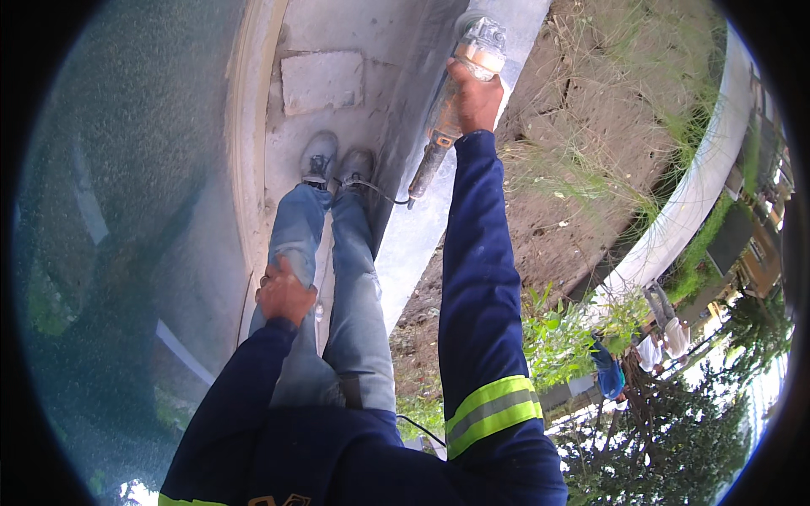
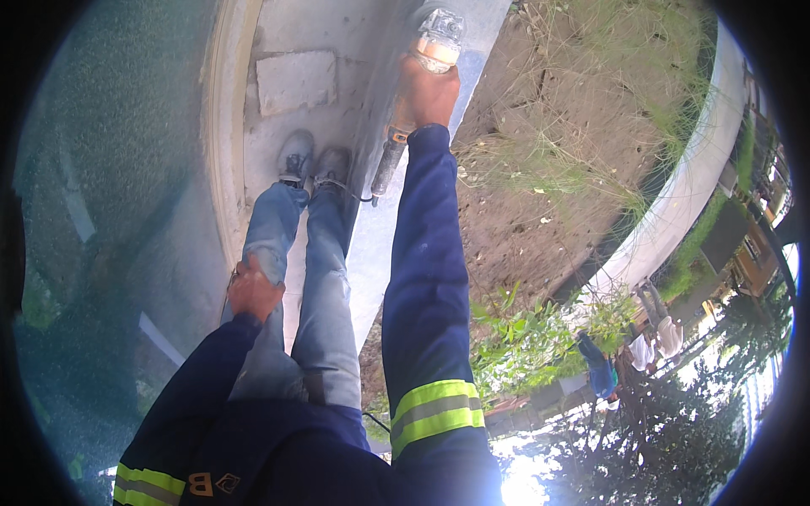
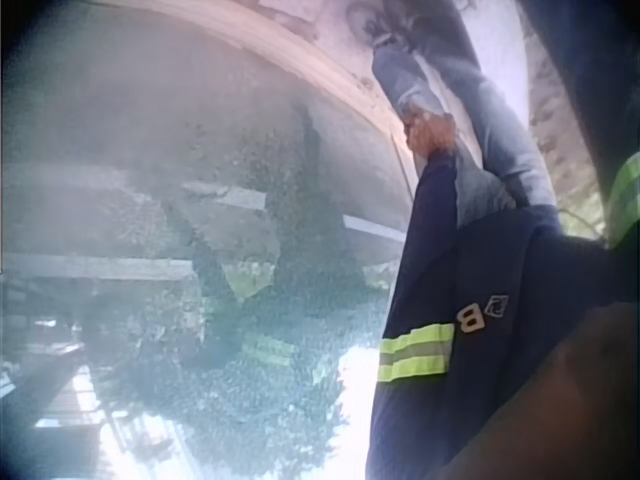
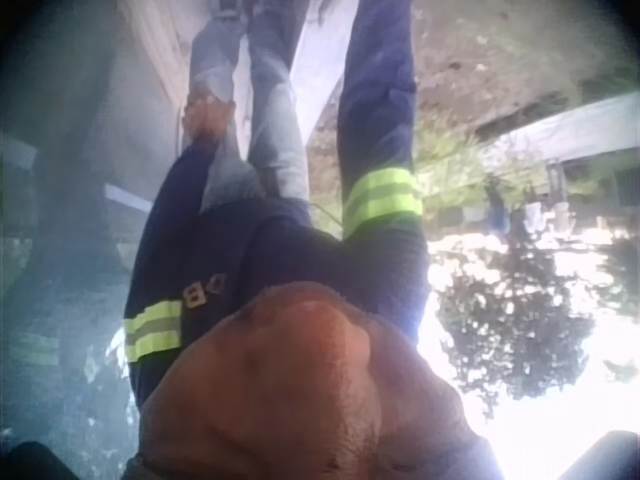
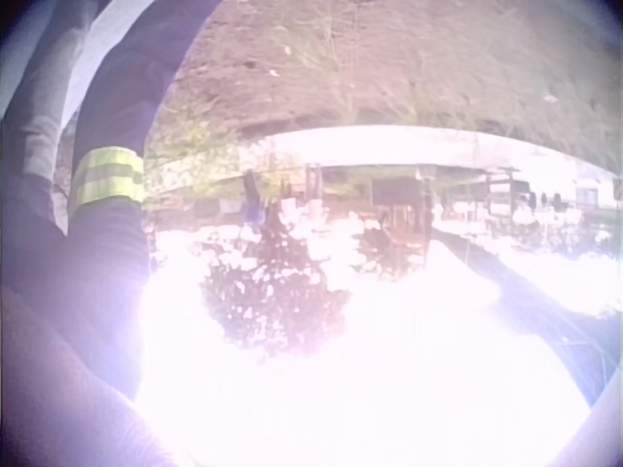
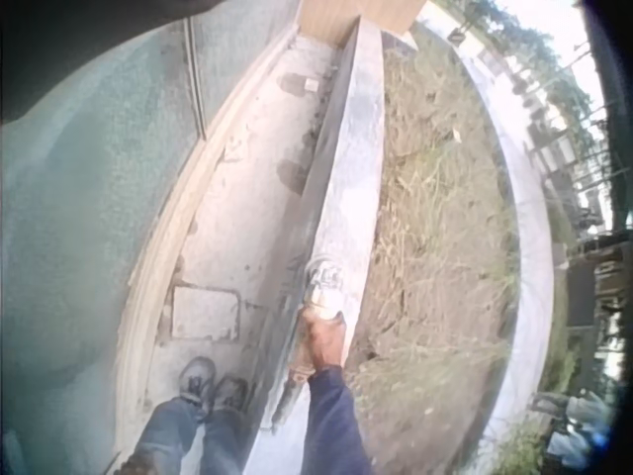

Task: The person uses an angle grinder to grind a concrete curb along a paved area. The operator holds the tool with both hands and moves it along the edge of the curb, generating dust as the surface is abraded.

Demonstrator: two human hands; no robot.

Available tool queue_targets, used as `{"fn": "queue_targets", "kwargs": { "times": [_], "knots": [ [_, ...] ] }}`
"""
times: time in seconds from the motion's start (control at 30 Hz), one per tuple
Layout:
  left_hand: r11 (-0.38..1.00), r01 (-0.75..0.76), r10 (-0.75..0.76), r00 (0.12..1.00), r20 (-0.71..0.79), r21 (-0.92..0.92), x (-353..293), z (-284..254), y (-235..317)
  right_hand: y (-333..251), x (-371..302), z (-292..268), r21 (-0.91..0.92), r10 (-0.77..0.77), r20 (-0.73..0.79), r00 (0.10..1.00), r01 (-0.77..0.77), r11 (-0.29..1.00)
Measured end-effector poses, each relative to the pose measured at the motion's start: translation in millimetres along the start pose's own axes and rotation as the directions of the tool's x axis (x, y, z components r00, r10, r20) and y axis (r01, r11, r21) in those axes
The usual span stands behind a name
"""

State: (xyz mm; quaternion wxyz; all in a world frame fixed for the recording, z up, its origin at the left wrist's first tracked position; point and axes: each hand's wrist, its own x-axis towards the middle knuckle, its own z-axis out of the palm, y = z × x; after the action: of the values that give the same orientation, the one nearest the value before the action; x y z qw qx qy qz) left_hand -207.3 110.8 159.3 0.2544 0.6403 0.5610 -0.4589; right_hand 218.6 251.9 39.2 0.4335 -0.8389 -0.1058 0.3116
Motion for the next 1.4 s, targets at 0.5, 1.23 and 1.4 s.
{"fn": "queue_targets", "kwargs": {
  "times": [0.5, 1.23, 1.4],
  "knots": [
    [0.999, -0.002, 0.001, 1.000, 0.023, 0.037, -0.3, -1.0, -0.1, 21.4, -34.0, -22.2, 0.001, -0.044, -0.003, 0.999, 0.044, 0.999],
    [1.000, 0.013, -0.013, 0.997, 0.079, 0.003, -1.9, 5.6, -0.9, 4.5, -14.7, -10.5, 0.061, -0.016, 0.038, 0.999, 0.014, 0.998],
    [0.999, 0.013, -0.015, 0.998, 0.055, 0.032, -1.2, 8.6, -1.4, -6.4, 4.9, -16.8, 0.140, 0.008, 0.002, 1.000, -0.009, 0.990]
  ]
}}
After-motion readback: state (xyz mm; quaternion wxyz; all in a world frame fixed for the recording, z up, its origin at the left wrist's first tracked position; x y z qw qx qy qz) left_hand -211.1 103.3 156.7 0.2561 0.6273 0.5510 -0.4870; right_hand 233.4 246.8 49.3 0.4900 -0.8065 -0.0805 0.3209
